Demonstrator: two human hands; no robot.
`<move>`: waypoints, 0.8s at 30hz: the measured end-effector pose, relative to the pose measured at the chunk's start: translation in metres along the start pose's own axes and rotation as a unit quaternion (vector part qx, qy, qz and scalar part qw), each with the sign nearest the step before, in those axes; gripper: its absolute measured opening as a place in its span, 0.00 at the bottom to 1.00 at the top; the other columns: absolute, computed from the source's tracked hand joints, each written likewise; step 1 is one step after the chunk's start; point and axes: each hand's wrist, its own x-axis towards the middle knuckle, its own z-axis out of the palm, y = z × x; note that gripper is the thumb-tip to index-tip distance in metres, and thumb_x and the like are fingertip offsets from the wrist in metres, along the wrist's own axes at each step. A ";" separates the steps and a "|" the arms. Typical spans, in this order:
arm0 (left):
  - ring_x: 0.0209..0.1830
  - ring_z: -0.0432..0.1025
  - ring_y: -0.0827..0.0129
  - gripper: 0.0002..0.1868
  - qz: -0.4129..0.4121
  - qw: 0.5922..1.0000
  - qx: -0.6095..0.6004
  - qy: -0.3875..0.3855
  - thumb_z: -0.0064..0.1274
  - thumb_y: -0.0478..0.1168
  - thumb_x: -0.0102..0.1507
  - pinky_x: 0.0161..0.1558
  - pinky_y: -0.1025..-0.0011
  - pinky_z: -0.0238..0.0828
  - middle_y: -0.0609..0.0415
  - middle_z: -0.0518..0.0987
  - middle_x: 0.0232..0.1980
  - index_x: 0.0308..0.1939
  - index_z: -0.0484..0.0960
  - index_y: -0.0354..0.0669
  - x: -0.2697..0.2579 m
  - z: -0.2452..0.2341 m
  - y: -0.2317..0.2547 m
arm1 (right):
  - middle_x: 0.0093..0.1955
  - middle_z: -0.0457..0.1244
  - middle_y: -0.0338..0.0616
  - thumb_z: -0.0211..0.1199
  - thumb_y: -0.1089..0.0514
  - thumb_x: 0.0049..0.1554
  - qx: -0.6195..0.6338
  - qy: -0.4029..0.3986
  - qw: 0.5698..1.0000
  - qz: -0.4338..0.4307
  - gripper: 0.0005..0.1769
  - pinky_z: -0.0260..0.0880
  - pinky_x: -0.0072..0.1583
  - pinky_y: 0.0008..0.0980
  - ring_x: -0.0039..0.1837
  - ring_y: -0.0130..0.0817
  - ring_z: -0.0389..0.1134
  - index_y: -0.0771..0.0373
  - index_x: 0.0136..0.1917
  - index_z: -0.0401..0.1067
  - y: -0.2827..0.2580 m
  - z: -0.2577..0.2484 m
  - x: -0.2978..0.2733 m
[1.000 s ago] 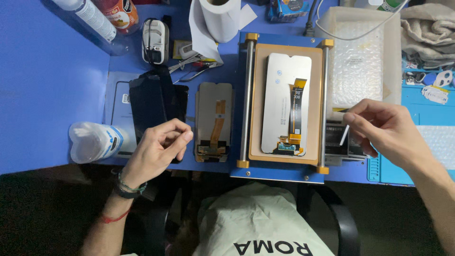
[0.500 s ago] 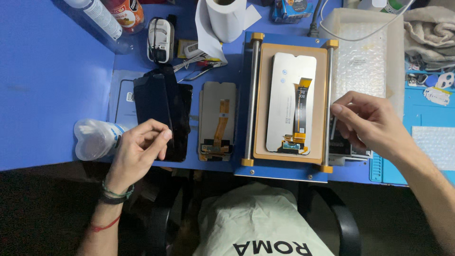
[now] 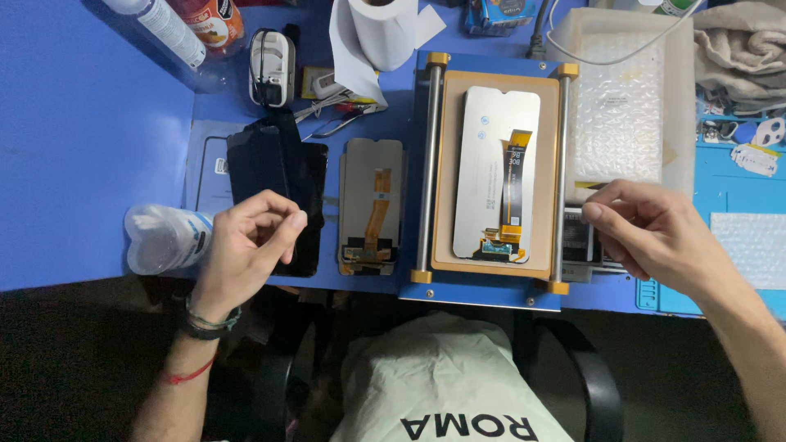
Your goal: The person uses a small metal tool to carefully scrape and clean the edges of a smartphone screen assembly held in a blue and gold fixture. The person repeatedly lifts and lowers the tool while working along the perimeter of the screen. The person then picks up a thin transparent film and positions it over the screen assembly.
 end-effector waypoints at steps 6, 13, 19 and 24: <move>0.18 0.67 0.82 0.08 0.034 0.998 -0.004 -0.046 0.55 0.41 0.71 0.27 0.82 0.63 0.59 0.74 0.19 0.39 0.81 0.42 0.015 0.022 0.016 | 0.19 0.56 0.46 0.60 0.56 0.68 -0.003 0.038 0.999 0.021 0.14 0.48 0.24 0.26 0.18 0.29 0.49 0.66 0.42 0.71 0.026 -0.007 -0.022; 0.20 0.67 0.81 0.09 0.026 0.994 -0.005 -0.104 0.55 0.44 0.71 0.31 0.80 0.65 0.60 0.74 0.20 0.38 0.80 0.46 0.035 0.051 0.034 | 0.20 0.53 0.48 0.63 0.57 0.67 0.002 0.075 0.993 0.096 0.13 0.45 0.23 0.30 0.19 0.33 0.48 0.69 0.46 0.76 0.060 -0.022 -0.047; 0.18 0.66 0.82 0.11 0.086 0.988 -0.015 -0.131 0.54 0.45 0.72 0.28 0.81 0.65 0.61 0.73 0.19 0.37 0.79 0.45 0.050 0.076 0.053 | 0.19 0.52 0.48 0.61 0.58 0.68 0.002 0.095 0.990 0.103 0.13 0.44 0.26 0.28 0.19 0.33 0.47 0.71 0.46 0.76 0.096 -0.037 -0.064; 0.16 0.66 0.81 0.12 0.115 0.987 -0.008 -0.109 0.53 0.46 0.72 0.28 0.80 0.67 0.61 0.73 0.17 0.38 0.77 0.46 0.062 0.089 0.057 | 0.22 0.50 0.47 0.62 0.58 0.68 0.011 0.114 0.986 0.120 0.13 0.44 0.23 0.29 0.20 0.33 0.46 0.72 0.46 0.76 0.107 -0.045 -0.072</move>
